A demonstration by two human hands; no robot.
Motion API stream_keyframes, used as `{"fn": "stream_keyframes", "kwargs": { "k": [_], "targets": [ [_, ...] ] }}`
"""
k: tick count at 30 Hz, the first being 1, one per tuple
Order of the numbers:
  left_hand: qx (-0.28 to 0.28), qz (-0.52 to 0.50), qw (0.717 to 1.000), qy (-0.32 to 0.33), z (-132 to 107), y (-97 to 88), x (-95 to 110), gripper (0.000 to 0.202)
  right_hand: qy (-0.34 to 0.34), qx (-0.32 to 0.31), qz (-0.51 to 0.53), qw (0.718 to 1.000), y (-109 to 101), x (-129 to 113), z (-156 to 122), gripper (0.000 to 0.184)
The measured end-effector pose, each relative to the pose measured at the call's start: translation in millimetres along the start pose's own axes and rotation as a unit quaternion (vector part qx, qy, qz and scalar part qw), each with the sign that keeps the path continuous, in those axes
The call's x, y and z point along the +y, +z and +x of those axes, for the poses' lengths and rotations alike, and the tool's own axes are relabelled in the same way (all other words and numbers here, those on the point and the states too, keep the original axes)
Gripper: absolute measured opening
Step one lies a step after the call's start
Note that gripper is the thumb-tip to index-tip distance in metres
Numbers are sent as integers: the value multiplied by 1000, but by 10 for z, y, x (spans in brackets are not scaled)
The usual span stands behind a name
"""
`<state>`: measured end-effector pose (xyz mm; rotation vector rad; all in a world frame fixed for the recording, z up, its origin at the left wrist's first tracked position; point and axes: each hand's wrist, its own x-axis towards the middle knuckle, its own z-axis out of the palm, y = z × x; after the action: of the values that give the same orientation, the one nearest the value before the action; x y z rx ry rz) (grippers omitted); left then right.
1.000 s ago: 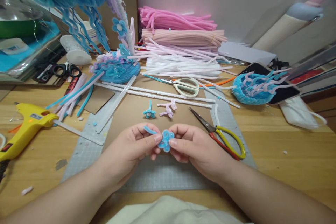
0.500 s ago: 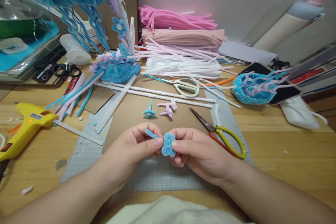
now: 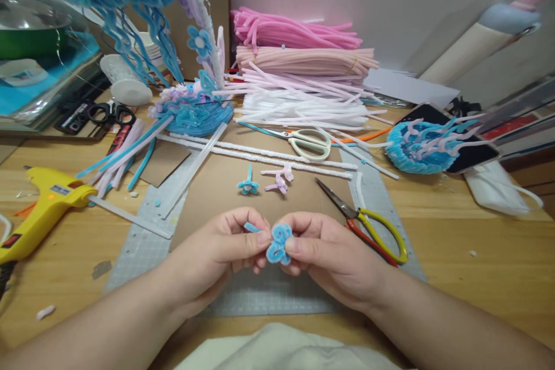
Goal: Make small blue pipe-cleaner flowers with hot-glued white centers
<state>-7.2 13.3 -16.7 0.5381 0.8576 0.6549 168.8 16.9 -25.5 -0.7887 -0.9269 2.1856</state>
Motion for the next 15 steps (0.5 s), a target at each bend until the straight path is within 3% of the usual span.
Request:
{"fn": "stream_keyframes", "kwargs": {
  "k": [3, 6, 10, 15],
  "targets": [
    [44, 62, 995, 57, -14, 16, 15, 18, -35, 66, -83, 994, -8, -11, 3, 12],
    [94, 156, 974, 137, -36, 41, 6, 15, -84, 142, -202, 965, 7, -10, -8, 9],
    [86, 284, 923, 246, -75, 83, -33, 9, -154, 198, -299, 921, 44, 49, -29, 3],
    [79, 400, 853, 327, -122, 117, -62, 11, -213, 210, -323, 898, 68, 146, -38, 4]
  ]
}}
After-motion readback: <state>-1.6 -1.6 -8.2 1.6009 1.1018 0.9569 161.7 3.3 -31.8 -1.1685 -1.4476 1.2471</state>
